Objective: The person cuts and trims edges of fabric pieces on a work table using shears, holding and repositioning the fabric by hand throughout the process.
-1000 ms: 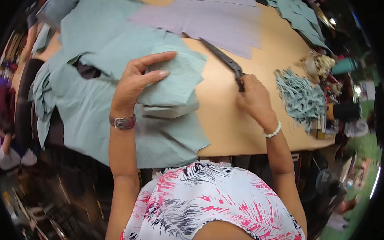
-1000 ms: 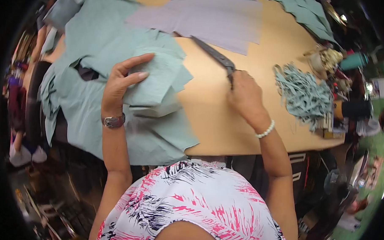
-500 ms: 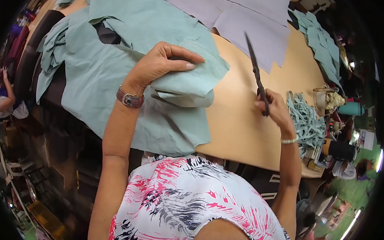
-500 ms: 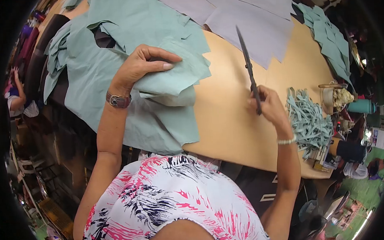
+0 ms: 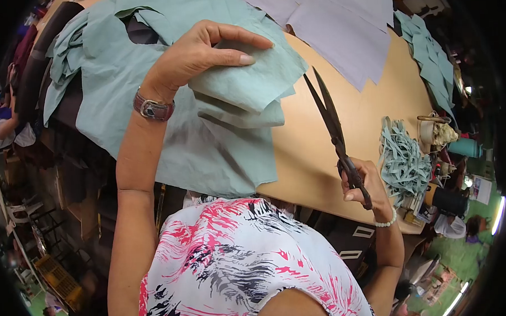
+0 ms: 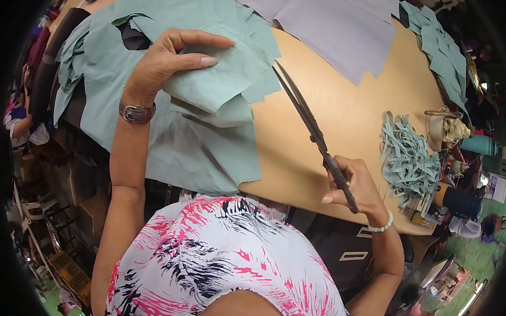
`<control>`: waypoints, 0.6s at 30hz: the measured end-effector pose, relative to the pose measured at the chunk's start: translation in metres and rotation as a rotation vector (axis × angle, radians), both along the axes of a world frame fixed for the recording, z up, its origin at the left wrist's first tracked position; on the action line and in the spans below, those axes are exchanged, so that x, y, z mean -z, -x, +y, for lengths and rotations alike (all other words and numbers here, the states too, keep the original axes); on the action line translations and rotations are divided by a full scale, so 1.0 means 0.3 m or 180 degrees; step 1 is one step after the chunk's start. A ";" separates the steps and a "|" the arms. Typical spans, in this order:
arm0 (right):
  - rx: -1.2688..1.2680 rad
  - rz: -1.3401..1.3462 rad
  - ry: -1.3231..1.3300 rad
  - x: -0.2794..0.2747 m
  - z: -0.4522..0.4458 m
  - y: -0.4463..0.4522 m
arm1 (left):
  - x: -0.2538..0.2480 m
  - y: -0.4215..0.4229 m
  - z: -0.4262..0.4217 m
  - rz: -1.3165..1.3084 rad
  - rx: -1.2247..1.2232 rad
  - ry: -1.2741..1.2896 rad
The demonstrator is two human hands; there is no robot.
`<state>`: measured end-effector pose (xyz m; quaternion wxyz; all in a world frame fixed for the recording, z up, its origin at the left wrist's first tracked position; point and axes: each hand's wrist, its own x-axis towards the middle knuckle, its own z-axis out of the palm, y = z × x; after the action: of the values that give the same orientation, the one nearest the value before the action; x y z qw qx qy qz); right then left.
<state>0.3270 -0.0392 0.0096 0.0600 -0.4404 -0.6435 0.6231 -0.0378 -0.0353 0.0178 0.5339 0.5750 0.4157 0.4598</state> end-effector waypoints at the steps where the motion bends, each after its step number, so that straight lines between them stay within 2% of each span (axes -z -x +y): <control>1: -0.0026 0.0009 -0.0017 0.005 0.002 0.007 | 0.002 0.000 0.004 0.0083 0.0056 -0.0052; 18: -0.0082 0.0104 -0.0113 0.015 0.001 0.055 | 0.027 -0.032 -0.002 0.0150 0.0387 0.0029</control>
<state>0.3106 -0.0388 0.0051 0.0703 -0.4208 -0.6590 0.6194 -0.0281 -0.0360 0.0096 0.5536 0.6074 0.3946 0.4110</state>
